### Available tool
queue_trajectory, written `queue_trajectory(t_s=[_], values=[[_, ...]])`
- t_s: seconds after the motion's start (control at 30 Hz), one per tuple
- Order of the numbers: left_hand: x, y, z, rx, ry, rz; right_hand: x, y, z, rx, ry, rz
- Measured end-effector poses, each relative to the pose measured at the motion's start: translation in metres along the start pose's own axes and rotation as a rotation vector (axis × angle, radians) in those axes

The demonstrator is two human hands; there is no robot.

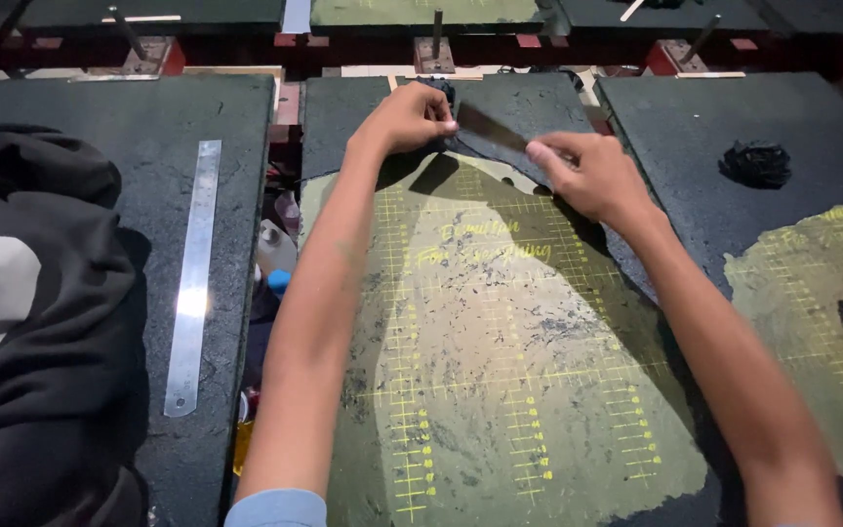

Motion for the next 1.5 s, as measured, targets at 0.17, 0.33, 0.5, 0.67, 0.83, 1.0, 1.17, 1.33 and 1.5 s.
queue_trajectory(t_s=[0.17,0.33,0.5,0.67,0.83,1.0,1.17,1.33,1.5], values=[[-0.004,-0.01,0.009,-0.028,-0.053,-0.041,0.007,0.017,0.006,0.191,0.307,-0.027],[-0.005,-0.011,0.008,0.002,-0.173,-0.075,-0.004,0.034,0.003,0.216,0.47,-0.104],[0.007,0.009,-0.007,0.037,-0.237,-0.077,-0.007,0.031,0.001,0.38,0.588,-0.311],[0.008,0.004,-0.003,0.033,-0.302,-0.033,-0.012,0.038,0.003,0.405,0.628,-0.411],[0.018,0.001,-0.004,0.2,-0.339,-0.329,-0.013,0.041,0.005,0.381,0.61,-0.417],[0.063,0.008,-0.018,0.086,-0.171,0.096,-0.013,0.041,0.008,0.363,0.602,-0.427],[0.044,0.035,-0.039,0.347,-0.274,0.229,-0.015,0.041,0.01,0.344,0.571,-0.425],[0.023,0.012,-0.023,0.35,-0.224,0.313,-0.013,0.04,0.01,0.329,0.566,-0.386],[0.024,0.015,-0.024,0.232,-0.173,0.268,-0.01,0.022,0.0,0.492,0.677,-0.35]])
Point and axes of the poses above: each hand's wrist, its own z-axis towards the middle knuckle, its own x-axis out of the back of the hand, y = z × x, the point moved 6 cm from there along z, towards the middle knuckle, and after that the axes turned 5 degrees about y, right-handed, at the moved point
